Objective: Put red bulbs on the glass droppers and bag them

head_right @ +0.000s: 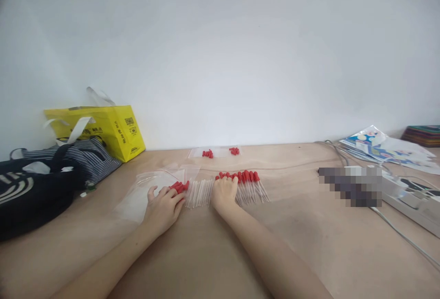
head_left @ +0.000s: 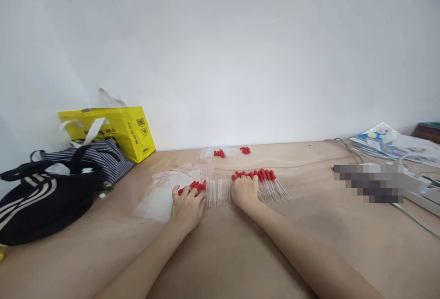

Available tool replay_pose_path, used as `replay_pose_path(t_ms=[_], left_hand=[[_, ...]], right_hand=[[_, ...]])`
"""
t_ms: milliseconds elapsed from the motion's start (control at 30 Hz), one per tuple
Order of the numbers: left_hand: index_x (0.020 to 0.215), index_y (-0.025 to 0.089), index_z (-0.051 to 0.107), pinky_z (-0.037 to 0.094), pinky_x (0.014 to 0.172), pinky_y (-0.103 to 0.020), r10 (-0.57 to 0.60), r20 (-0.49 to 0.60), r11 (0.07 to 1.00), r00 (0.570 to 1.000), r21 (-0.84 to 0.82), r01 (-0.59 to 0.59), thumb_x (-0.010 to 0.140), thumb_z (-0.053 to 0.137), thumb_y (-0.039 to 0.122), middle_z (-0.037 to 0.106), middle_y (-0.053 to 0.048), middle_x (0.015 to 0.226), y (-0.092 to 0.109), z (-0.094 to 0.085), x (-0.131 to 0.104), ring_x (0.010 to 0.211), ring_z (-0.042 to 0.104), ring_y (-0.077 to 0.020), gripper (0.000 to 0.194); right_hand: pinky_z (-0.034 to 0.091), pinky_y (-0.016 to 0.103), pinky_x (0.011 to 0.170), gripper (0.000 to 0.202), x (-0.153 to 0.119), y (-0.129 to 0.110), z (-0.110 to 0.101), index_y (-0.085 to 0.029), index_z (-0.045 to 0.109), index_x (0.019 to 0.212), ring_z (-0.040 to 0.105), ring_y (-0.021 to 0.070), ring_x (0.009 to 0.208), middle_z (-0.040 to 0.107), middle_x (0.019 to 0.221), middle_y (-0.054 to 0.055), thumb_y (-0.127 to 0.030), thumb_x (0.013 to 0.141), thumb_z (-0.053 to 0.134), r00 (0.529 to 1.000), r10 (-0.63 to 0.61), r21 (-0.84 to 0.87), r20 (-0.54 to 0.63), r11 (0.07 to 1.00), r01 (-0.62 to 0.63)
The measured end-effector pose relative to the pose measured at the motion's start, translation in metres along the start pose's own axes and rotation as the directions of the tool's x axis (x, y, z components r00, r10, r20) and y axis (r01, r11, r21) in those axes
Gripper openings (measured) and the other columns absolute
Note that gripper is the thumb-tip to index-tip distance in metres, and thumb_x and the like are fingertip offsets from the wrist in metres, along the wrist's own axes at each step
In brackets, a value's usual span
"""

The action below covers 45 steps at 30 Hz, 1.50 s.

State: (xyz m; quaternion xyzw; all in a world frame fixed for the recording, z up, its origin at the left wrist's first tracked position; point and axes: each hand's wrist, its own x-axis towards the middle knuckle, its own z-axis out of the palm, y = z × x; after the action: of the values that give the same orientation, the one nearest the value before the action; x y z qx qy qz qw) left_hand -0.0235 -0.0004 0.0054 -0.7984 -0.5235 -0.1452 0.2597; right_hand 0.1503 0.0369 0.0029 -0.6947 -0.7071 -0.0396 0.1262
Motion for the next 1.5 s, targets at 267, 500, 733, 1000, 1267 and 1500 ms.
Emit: replay_pose_path(t_ms=[267, 500, 733, 1000, 1267, 1500], left_hand=[[0.084, 0.017, 0.061, 0.022, 0.082, -0.047, 0.041, -0.152, 0.999, 0.987, -0.02, -0.044, 0.076, 0.042, 0.008, 0.064, -0.007, 0.072, 0.003, -0.002, 0.003, 0.075, 0.053, -0.0231, 0.023], [0.091, 0.022, 0.057, 0.021, 0.082, -0.04, 0.165, -0.195, 0.868, 0.967, -0.437, -0.236, 0.083, 0.04, 0.014, 0.065, 0.0, 0.077, 0.026, -0.019, -0.001, 0.076, 0.053, -0.0171, 0.02], [0.091, 0.024, 0.057, 0.028, 0.074, -0.03, 0.432, -0.115, 0.658, 0.894, -0.639, -0.4, 0.083, 0.041, 0.015, 0.064, 0.002, 0.084, 0.034, -0.011, -0.007, 0.077, 0.052, -0.0142, 0.02], [0.085, 0.023, 0.06, 0.03, 0.074, -0.032, 0.254, -0.023, 0.74, 0.967, -0.64, -0.21, 0.082, 0.042, 0.018, 0.066, 0.001, 0.079, 0.041, -0.01, 0.004, 0.077, 0.055, -0.0157, 0.02], [0.078, 0.021, 0.059, 0.028, 0.075, -0.035, 0.207, -0.004, 0.786, 0.978, -0.595, -0.169, 0.077, 0.05, 0.022, 0.064, 0.001, 0.076, 0.044, -0.011, 0.004, 0.076, 0.053, -0.0173, 0.009], [0.094, 0.02, 0.056, 0.028, 0.074, -0.033, 0.162, 0.06, 0.81, 0.985, -0.579, -0.098, 0.079, 0.051, 0.022, 0.06, -0.001, 0.084, 0.047, -0.008, 0.002, 0.08, 0.051, -0.0174, 0.016]], right_hand=[[0.025, 0.04, 0.077, 0.023, 0.006, -0.005, -0.005, -0.011, 0.065, 0.079, 0.057, 0.0251, 0.081, 0.064, 0.084, 0.017, -0.013, 0.075, 0.042, 0.996, 0.045, 0.066, 0.071, 0.997, -0.05], [0.035, 0.028, 0.064, 0.026, -0.011, 0.034, -0.021, -0.012, 0.057, 0.08, 0.058, 0.0199, 0.075, 0.064, 0.081, 0.013, -0.027, 0.083, 0.036, 0.995, -0.057, 0.233, 0.083, 0.972, 0.037], [0.036, 0.023, 0.053, 0.015, -0.051, 0.094, -0.005, -0.018, 0.046, 0.073, 0.049, 0.0132, 0.057, 0.054, 0.063, 0.002, -0.023, 0.082, 0.036, 0.956, -0.238, 0.576, -0.175, 0.762, 0.295], [0.041, 0.029, 0.069, 0.025, -0.066, 0.103, -0.005, -0.018, 0.056, 0.093, 0.053, 0.0165, 0.075, 0.058, 0.077, 0.006, -0.017, 0.083, 0.033, 0.892, -0.369, 0.52, -0.26, 0.725, 0.452], [0.041, 0.026, 0.065, 0.018, -0.068, 0.101, -0.001, -0.019, 0.047, 0.087, 0.052, 0.0147, 0.072, 0.057, 0.079, 0.005, -0.018, 0.086, 0.03, 0.907, -0.349, 0.554, -0.235, 0.718, 0.421], [0.033, 0.028, 0.07, 0.023, -0.072, 0.093, -0.005, -0.021, 0.053, 0.096, 0.051, 0.0153, 0.079, 0.059, 0.082, 0.003, -0.021, 0.088, 0.031, 0.867, -0.456, 0.424, -0.201, 0.757, 0.497]])
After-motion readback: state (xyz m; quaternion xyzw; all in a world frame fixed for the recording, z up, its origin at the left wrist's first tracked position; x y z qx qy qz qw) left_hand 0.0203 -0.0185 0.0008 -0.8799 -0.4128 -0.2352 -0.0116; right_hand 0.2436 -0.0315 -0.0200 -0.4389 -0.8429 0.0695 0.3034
